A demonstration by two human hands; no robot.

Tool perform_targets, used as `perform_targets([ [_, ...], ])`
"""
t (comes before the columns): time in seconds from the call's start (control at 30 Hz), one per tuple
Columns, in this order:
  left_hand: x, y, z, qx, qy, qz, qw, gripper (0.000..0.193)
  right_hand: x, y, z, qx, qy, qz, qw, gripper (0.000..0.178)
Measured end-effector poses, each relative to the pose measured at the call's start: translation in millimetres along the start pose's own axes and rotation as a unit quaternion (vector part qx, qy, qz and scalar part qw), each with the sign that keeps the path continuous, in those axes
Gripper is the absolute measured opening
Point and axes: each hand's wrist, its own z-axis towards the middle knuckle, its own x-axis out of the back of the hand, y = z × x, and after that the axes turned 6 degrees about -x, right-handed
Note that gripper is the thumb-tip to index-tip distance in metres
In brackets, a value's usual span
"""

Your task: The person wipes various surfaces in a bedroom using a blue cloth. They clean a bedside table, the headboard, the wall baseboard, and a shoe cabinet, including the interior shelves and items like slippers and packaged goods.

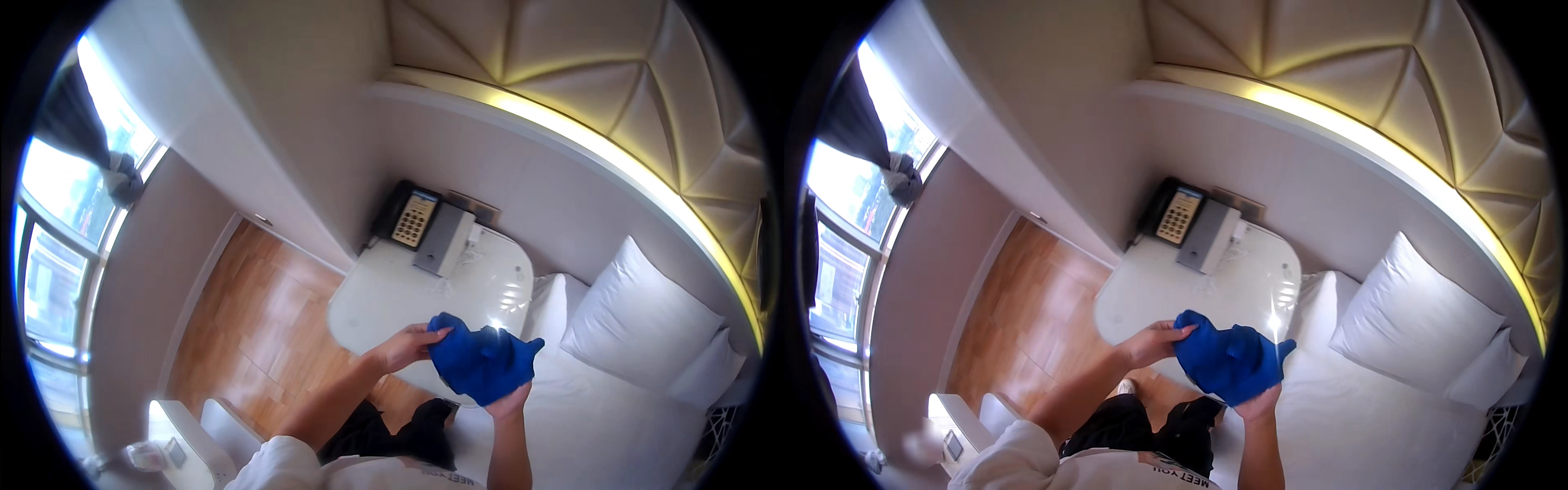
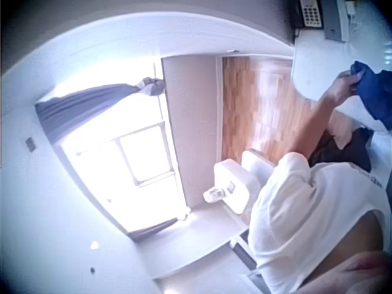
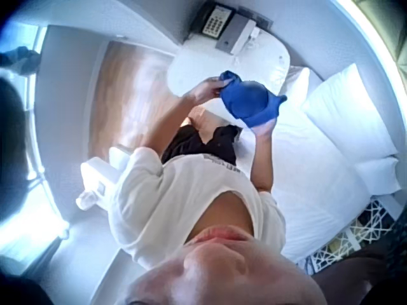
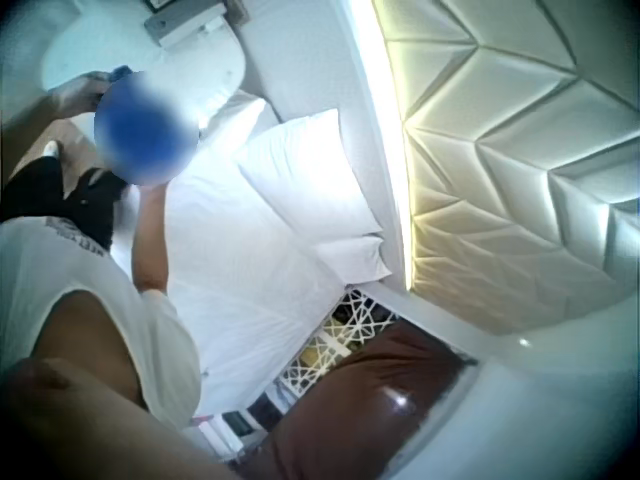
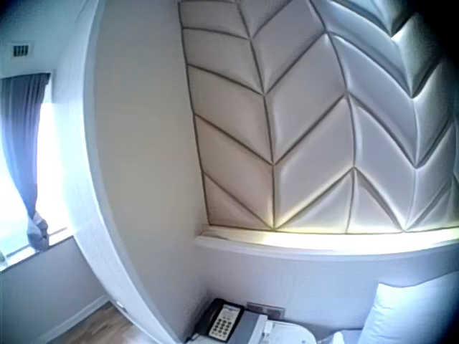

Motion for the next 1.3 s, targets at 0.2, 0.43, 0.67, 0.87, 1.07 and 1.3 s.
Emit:
perform_targets([
  [0.2, 91.3, 42.6, -92.9, -0.181, 0.155, 0.108, 0.965, 0.030, -21.7, 117.5, 23.2, -0.128, 0.014, -0.200, 0.971, 0.045],
  [0.43, 179.2, 88.9, -218.7, -0.318, 0.248, 0.433, 0.806, 0.031, -95.6, 237.7, 87.9, -0.116, 0.051, -0.545, 0.829, 0.032],
  [0.67, 232.3, 101.1, -294.4, -0.409, 0.230, 0.559, 0.684, 0.017, -163.1, 319.4, 152.4, -0.019, -0.168, -0.736, 0.656, 0.049],
  [0.87, 294.5, 98.8, -311.2, -0.390, 0.278, 0.566, 0.671, 0.013, -162.2, 351.4, 185.9, -0.222, -0.156, -0.727, 0.631, 0.019],
  [1.07, 358.9, 104.5, -281.1, -0.390, 0.209, 0.419, 0.793, 0.019, -152.5, 360.1, 230.3, -0.174, -0.104, -0.683, 0.702, 0.026],
  [1.3, 414.3, 124.1, -256.5, -0.253, 0.227, 0.255, 0.906, 0.030, -167.3, 384.9, 285.1, -0.186, -0.060, -0.650, 0.734, 0.025],
])
